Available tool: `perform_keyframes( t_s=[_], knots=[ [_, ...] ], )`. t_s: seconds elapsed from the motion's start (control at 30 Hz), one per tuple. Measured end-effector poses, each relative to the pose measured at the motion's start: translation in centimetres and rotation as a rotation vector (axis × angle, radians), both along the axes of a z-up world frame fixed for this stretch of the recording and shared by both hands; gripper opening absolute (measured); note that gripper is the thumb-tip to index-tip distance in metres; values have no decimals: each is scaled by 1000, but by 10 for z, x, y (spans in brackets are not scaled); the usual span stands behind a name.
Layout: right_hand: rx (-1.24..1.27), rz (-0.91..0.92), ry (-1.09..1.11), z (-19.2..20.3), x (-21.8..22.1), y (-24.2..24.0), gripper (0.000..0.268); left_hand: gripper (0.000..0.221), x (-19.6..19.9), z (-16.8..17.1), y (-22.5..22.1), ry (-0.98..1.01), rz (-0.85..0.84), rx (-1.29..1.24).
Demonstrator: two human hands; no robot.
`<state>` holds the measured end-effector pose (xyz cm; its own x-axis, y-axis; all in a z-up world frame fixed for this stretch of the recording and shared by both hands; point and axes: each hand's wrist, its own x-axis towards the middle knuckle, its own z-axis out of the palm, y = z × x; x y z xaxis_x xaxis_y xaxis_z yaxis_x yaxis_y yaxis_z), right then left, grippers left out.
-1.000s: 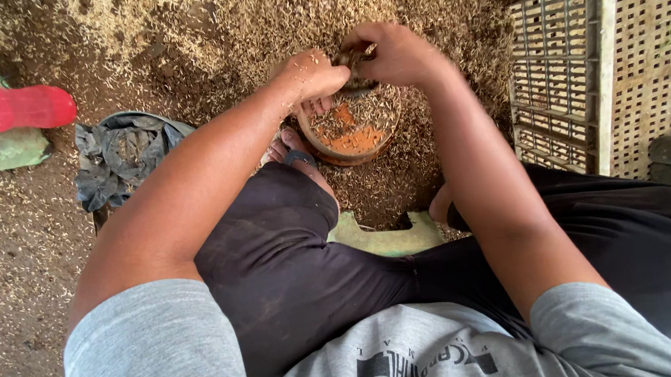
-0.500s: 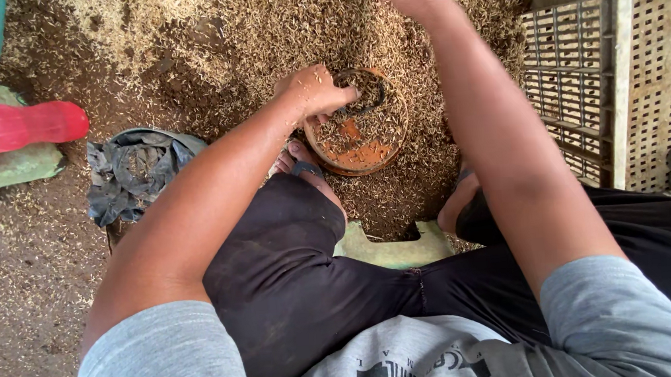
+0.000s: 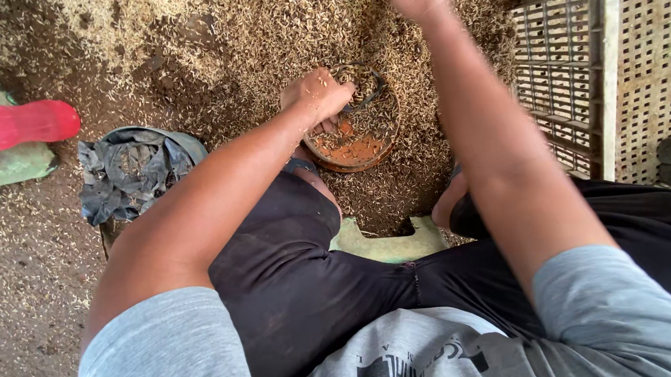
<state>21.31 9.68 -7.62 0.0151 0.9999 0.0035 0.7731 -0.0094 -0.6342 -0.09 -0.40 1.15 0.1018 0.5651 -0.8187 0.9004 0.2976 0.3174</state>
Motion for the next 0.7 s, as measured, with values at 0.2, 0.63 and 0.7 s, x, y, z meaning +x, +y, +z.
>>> perform_keyframes(
  t_s=[0.2, 0.63, 0.7],
  knots=[
    [-355, -164, 204, -14, -29, -46, 97, 71, 11, 9, -18, -231, 281, -211],
    [-451, -683, 1466, 58, 24, -82, 66, 49, -15, 13, 11, -286, 23, 226],
    [-439, -562, 1509, 66, 10, -91, 60, 44, -11, -1, 8, -289, 16, 249]
  ],
)
